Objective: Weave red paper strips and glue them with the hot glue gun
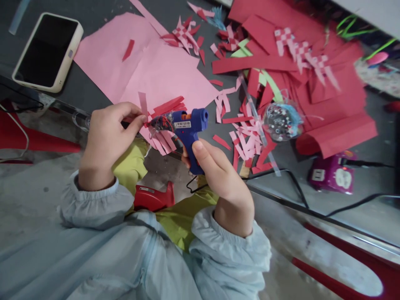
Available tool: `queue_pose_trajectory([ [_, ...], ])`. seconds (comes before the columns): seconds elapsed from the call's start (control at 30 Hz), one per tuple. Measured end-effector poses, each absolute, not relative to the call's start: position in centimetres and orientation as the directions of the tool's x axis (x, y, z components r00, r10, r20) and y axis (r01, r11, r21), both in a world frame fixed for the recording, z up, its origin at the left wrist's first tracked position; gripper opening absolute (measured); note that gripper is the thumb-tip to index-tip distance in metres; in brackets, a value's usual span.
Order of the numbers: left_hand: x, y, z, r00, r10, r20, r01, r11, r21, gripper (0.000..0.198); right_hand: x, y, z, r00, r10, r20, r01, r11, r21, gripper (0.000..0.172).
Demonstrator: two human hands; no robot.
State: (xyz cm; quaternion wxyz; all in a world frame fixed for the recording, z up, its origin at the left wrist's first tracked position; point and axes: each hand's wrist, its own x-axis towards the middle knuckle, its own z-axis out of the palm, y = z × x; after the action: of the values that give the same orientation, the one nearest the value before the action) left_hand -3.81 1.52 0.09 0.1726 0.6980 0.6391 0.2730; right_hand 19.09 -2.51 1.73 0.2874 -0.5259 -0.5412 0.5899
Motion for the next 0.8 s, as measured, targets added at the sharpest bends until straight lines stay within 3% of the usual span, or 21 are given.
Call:
queue_pose_trajectory([
  [0.4,-3.9,1.5,0.0,0.021,0.985,0.171,0.801,-0.119,0.586,0.01,19.4,-2.4,1.5,-0.261,0.914,-0.311,0.218,-0.258,-0.941,0.041],
  [0.63,-3.9,1.4,0.0,0.044,0.984,0.175,0.784,-0.143,0.605,0.011,19.8,-1.9,2.5,-0.054,0.953,-0.299,-0.047,-0.301,-0.952,0.035],
  [0.8,-4.2,1.0,0.2,0.115,0.975,0.192,0.801,-0.205,0.562,0.009,20.1,-1.2,2.5,0.087,0.968,-0.236,-0.17,-0.219,-0.961,0.034],
])
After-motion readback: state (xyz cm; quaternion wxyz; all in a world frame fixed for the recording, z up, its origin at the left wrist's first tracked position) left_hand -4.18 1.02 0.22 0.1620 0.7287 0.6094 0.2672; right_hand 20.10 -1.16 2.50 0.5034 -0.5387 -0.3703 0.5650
